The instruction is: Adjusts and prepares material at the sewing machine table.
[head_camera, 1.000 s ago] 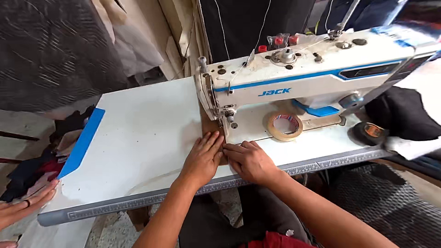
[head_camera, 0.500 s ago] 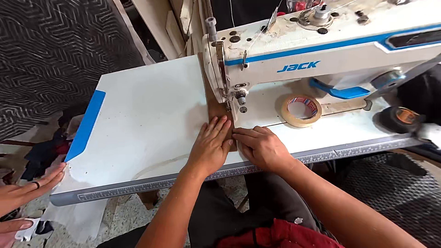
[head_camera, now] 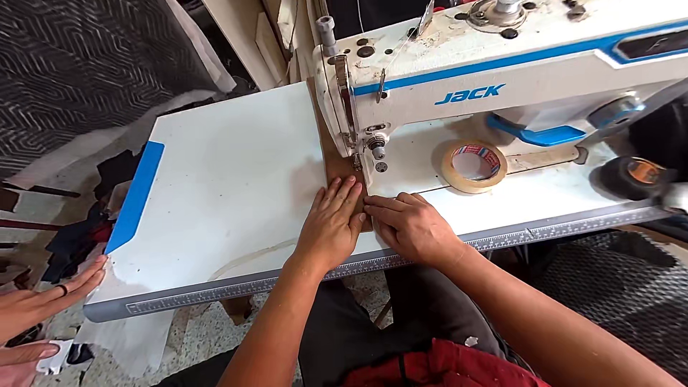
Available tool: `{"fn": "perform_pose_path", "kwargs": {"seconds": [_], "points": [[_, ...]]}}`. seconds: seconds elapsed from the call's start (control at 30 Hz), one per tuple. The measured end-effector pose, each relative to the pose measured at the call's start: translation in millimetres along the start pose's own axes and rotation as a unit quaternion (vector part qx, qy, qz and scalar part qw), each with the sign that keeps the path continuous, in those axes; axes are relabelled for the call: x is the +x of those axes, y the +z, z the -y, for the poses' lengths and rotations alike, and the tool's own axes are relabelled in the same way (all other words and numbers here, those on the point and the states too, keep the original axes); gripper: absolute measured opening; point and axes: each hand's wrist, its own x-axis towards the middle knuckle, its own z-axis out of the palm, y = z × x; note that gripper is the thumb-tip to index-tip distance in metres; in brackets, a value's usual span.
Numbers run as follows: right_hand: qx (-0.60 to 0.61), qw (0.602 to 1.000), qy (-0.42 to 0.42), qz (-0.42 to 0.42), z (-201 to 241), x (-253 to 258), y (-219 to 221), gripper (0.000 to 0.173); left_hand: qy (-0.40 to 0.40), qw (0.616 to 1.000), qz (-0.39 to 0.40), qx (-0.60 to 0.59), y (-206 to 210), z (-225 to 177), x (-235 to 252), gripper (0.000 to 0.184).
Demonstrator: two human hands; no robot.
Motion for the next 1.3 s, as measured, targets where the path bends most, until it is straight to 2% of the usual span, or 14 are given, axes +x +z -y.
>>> {"fn": "perform_pose_path", "kwargs": {"seconds": [0.67, 1.07, 1.3], "points": [[-0.004, 1.0, -0.002, 0.003, -1, 0, 0, 0.037, 0.01, 1.0, 0.008, -0.009, -5, 6, 12, 0.059], [-0.007, 1.0, 0.001, 0.0, 0, 1, 1, 0.037, 0.003, 0.999, 0.031, 0.04, -15, 2, 17, 0.055], [0.006, 1.0, 0.003, -0.016, -1, 1, 2, 0.034, 0.009, 0.999, 0.013, 0.03, -11, 4, 17, 0.053]]}}
